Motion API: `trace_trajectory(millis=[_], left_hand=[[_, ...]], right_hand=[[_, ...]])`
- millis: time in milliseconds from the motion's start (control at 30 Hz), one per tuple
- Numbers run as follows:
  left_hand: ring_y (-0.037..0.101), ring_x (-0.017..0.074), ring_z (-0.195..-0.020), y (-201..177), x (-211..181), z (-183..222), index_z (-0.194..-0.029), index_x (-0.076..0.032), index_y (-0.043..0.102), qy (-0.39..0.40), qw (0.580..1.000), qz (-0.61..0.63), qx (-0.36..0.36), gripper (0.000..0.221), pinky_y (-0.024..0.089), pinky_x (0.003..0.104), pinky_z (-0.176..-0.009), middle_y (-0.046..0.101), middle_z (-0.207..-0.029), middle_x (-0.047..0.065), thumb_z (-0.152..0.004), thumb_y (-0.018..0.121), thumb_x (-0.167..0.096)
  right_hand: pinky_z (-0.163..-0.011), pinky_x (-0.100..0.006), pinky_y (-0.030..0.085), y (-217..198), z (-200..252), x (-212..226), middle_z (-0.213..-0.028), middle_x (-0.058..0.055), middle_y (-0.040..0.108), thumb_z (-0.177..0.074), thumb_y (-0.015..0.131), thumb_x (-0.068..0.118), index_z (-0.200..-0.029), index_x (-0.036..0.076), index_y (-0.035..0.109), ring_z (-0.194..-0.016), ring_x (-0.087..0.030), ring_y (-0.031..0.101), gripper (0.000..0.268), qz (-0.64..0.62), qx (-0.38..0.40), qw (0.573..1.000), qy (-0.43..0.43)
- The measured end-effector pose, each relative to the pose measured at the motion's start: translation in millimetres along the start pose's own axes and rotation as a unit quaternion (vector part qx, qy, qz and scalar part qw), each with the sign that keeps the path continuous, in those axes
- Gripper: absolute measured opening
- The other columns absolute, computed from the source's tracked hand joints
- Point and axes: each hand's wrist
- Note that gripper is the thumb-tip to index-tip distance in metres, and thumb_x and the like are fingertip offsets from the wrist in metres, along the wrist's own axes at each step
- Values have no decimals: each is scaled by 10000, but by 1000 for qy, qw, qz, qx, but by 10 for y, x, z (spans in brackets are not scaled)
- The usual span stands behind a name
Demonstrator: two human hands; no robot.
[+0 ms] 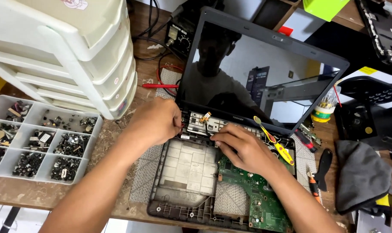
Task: Connecting ribbon cables and wire connectors to a laptop motherboard during a repair process.
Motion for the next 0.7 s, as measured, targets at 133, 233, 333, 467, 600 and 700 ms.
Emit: trace_trajectory(millis=[133,233,333,467,600,700], left_hand=[[760,367,-816,-39,-34,2,-743,-192,825,-18,1000,-1,-2,70,613,474,-736,770,-751,123,-774,791,-139],[758,375,-822,21,-8,-47,-747,-195,828,-19,1000,-7,5,69,613,481,-730,771,-763,129,-770,788,-144],[758,383,-813,89,32,-68,-722,-194,824,-19,1000,13,0,84,613,478,-727,769,-752,144,-770,789,-135],[758,379,-835,108,56,-108,-742,-215,832,-20,1000,3,3,79,619,469,-731,775,-782,138,-775,792,-155],[754,391,-883,129,41,-118,-750,-222,833,-18,1000,-18,7,72,615,496,-763,779,-831,143,-773,786,-173],[752,386,-912,-151,-174,92,-799,-166,830,4,1000,-16,8,56,614,506,-805,783,-840,141,-777,783,-146]], right_hand=[[-599,-347,525,-8,-16,16,-878,-101,686,-917,663,-25,-979,13,753,-623,-240,628,116,-7,4,1000,4],[-600,-343,529,-25,-15,32,-877,-102,686,-912,664,-34,-975,10,751,-642,-247,644,116,-6,1,1000,2],[-605,-344,527,-35,-12,50,-880,-100,684,-923,658,-31,-975,10,747,-620,-230,622,111,-4,-1,1000,0],[-599,-343,528,-45,-25,44,-886,-105,679,-925,665,-19,-993,8,741,-638,-243,638,105,-8,-3,1000,-6],[-607,-354,546,-53,-13,35,-891,-102,691,-907,700,-11,-1051,12,728,-676,-276,673,148,-20,-11,1000,-8],[-591,-403,539,-15,35,16,-890,-133,706,-883,726,-10,-1070,2,703,-650,-306,665,189,-23,-19,999,19]])
Point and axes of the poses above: each hand's wrist, its own z-axis away from the middle knuckle, its own y-axis out of the palm, x = y × z
